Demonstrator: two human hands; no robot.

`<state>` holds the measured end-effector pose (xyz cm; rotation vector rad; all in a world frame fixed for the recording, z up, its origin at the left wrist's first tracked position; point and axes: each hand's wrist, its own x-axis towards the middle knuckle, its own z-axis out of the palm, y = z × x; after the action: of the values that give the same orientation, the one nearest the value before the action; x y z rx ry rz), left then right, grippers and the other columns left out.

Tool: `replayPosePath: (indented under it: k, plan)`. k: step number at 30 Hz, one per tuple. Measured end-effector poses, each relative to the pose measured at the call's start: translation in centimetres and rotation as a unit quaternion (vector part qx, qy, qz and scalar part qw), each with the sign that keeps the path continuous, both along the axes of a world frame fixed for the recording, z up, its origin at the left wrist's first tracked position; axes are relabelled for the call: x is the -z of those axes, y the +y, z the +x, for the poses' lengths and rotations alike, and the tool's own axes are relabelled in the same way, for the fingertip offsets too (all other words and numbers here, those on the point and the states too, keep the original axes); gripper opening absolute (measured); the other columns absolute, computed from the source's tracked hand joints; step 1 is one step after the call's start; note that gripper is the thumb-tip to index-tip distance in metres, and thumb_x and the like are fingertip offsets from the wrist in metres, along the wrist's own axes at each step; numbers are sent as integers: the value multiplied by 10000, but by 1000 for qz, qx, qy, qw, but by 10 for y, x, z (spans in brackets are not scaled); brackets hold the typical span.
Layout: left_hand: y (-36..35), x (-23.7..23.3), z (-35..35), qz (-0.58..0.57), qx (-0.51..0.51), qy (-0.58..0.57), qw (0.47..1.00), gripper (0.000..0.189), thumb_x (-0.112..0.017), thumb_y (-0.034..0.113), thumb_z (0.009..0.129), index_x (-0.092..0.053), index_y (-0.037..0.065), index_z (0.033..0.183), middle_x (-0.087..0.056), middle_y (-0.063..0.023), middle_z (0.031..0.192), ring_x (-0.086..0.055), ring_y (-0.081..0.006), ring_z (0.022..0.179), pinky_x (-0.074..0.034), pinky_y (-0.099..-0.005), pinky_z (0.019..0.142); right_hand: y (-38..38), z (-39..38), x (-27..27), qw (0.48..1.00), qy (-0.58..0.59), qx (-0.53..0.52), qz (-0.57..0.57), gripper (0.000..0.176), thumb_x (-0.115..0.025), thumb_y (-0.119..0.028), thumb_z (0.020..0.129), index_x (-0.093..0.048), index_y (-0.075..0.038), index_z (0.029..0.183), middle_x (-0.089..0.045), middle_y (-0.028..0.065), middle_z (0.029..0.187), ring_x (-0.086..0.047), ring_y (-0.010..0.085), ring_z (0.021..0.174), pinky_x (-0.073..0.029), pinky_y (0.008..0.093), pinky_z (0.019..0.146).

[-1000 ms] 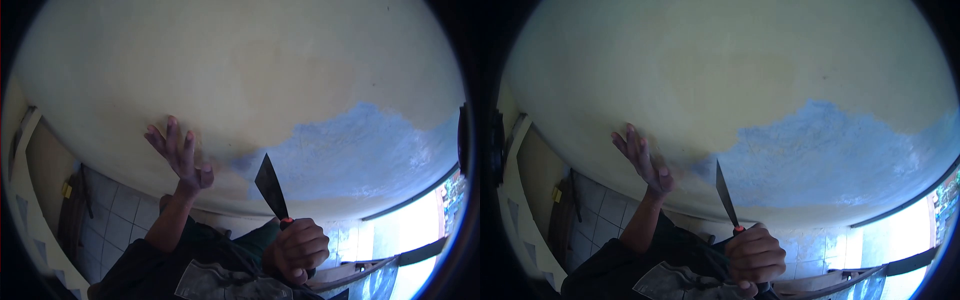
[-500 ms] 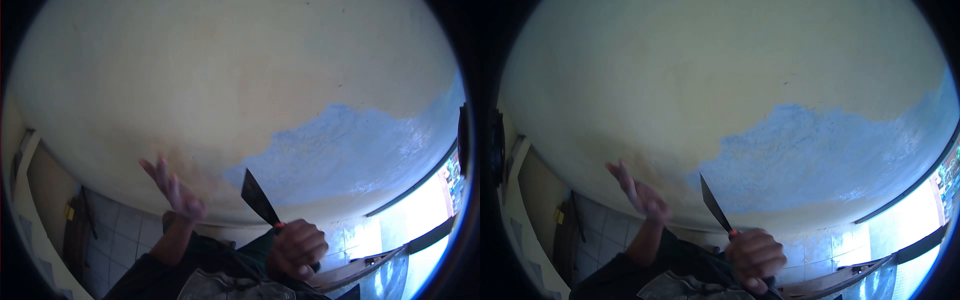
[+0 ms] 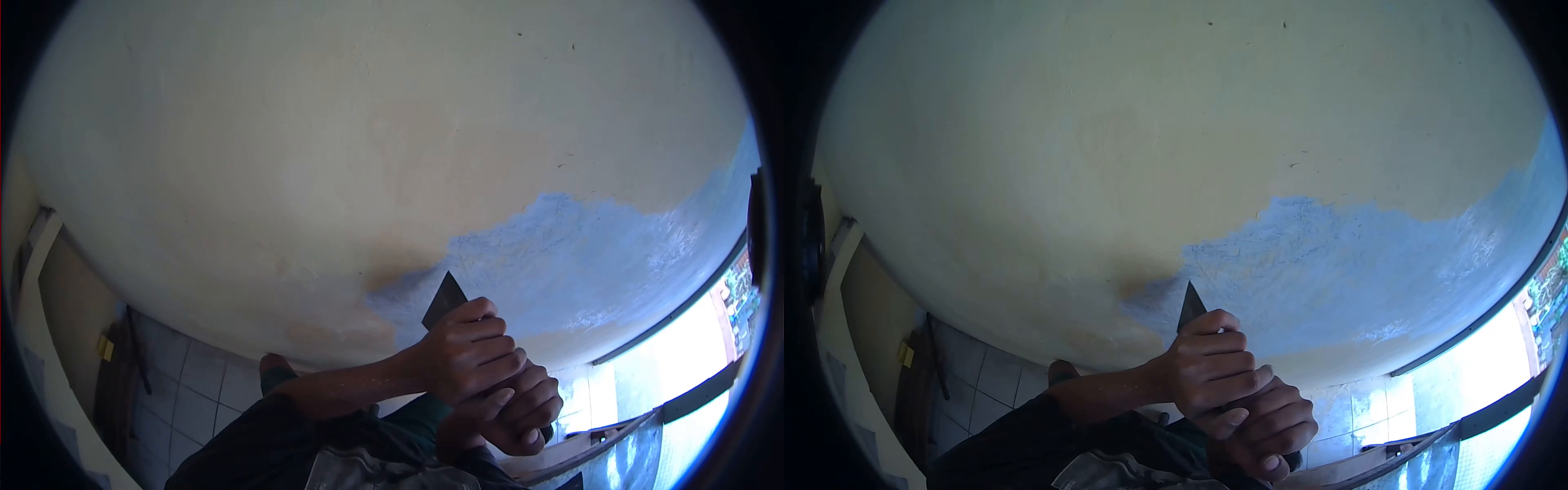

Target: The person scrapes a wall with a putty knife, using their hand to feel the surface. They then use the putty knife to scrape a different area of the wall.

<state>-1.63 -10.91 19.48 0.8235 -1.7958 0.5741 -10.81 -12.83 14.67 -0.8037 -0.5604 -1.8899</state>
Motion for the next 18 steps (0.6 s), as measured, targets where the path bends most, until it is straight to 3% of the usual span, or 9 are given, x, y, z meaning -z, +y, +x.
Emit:
replayPosePath:
  k: [4,7,13,16,18]
  plan:
    - [3,2,14,10,4,-2,1000,301,-417,303,792,-518,74,625,-461,-37,558,-432,-183,480,-299,-331,512,3,10,-7,997,46,-30,-54,185,-498,-198,726,-390,-109,605,-421,11,620,-443,144,618,-386,267,606]
    - [8,4,20,21,16,-9,1000,307,-396,318,787,-484,97,592,-428,-27,544,-412,-182,462,-286,-331,504,-7,10,-8,967,107,0,-230,191,-525,-209,699,-394,-114,598,-424,12,597,-447,139,607,-382,260,587]
    - [3,3,15,41,17,-26,999,306,-390,322,788,-488,101,600,-415,-24,548,-431,-184,491,-292,-324,508,5,7,-2,994,33,-15,-102,211,-550,-211,680,-393,-123,570,-428,14,565,-438,133,594,-366,254,567]
    - [8,6,18,47,-2,-25,999,304,-393,323,789,-492,99,609,-424,-27,559,-436,-184,503,-292,-321,508,1,17,-1,998,13,2,-60,288,-549,-163,715,-427,-79,469,-436,18,413,-386,124,370,-354,259,393]
    - [13,3,22,53,-2,-27,998,304,-395,324,790,-494,98,612,-427,-26,561,-434,-184,502,-292,-322,506,2,14,-10,995,40,7,-91,274,-548,-170,711,-428,-83,480,-423,17,418,-387,124,392,-361,260,413]
